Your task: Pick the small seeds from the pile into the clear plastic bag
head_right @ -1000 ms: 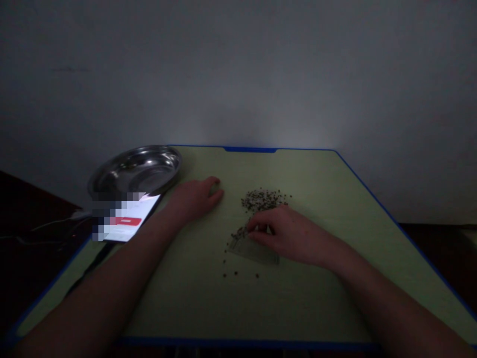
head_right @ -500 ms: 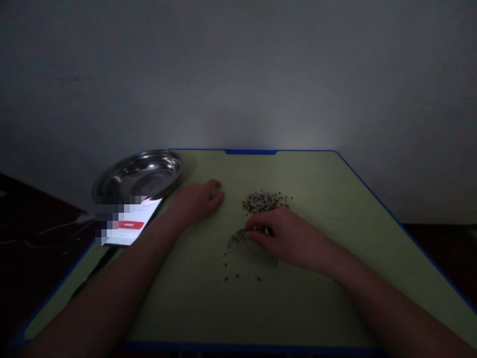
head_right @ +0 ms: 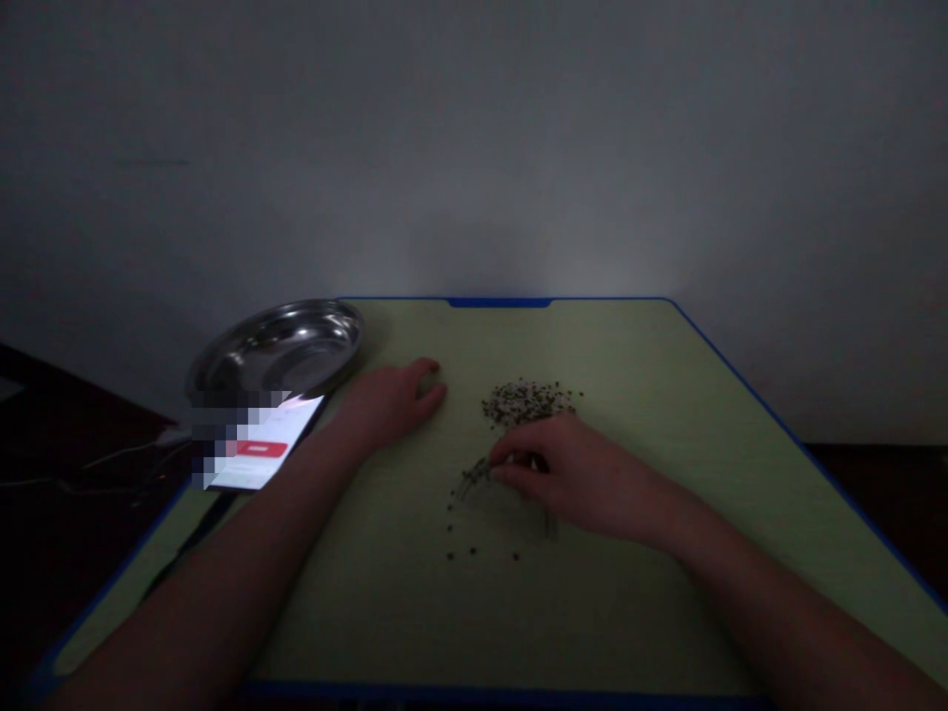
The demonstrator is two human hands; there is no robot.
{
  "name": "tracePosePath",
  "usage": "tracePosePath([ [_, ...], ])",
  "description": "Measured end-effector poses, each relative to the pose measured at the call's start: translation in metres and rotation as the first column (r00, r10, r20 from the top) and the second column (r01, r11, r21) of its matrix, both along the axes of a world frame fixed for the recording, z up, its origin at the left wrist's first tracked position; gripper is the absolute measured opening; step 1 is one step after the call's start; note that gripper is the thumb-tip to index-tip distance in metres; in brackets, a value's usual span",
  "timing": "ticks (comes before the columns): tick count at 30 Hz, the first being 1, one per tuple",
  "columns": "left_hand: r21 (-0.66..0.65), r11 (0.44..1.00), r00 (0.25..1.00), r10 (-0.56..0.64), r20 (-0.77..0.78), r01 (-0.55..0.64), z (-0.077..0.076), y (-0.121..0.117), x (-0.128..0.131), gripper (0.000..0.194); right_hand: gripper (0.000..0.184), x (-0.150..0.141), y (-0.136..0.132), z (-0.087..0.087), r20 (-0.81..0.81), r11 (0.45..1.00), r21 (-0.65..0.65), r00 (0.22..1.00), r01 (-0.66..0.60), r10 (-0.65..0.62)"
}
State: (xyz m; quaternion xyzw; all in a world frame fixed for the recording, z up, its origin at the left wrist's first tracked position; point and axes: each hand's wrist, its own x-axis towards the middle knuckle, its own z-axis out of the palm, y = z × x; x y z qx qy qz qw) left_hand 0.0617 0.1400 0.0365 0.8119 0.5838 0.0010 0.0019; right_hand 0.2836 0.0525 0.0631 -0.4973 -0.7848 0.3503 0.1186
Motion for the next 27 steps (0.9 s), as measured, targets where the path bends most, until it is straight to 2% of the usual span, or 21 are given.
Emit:
tracePosePath([
  [4,0.000,1.000,1.000,0.009,-0.006,-0.009,0.000,0.000,0.000,0.048,0.020,0.001,0.001,-0.002,0.011,1.000,0.012,1.000,-0.025,0.025],
  [9,0.008,1.000,1.000,-0.007,0.002,0.007,-0.002,0.001,0.000,0.047,0.021,0.006,0.004,0.000,0.018,0.999,0.031,1.000,0.016,-0.017],
  [16,0.016,1.000,1.000,-0.011,0.007,0.011,-0.002,0.001,0.000,0.046,0.020,-0.001,0.001,-0.001,0.008,1.000,0.010,1.000,0.006,-0.006],
  [22,0.009,1.000,1.000,-0.018,0.011,0.018,-0.001,0.000,0.000,0.047,0.023,0.011,0.006,-0.001,0.000,0.997,0.048,0.998,0.056,-0.056],
  [27,0.006,1.000,1.000,-0.006,0.018,0.006,-0.002,0.000,-0.001,0.047,0.022,0.008,0.005,-0.003,-0.009,0.995,0.080,0.998,0.058,-0.058],
])
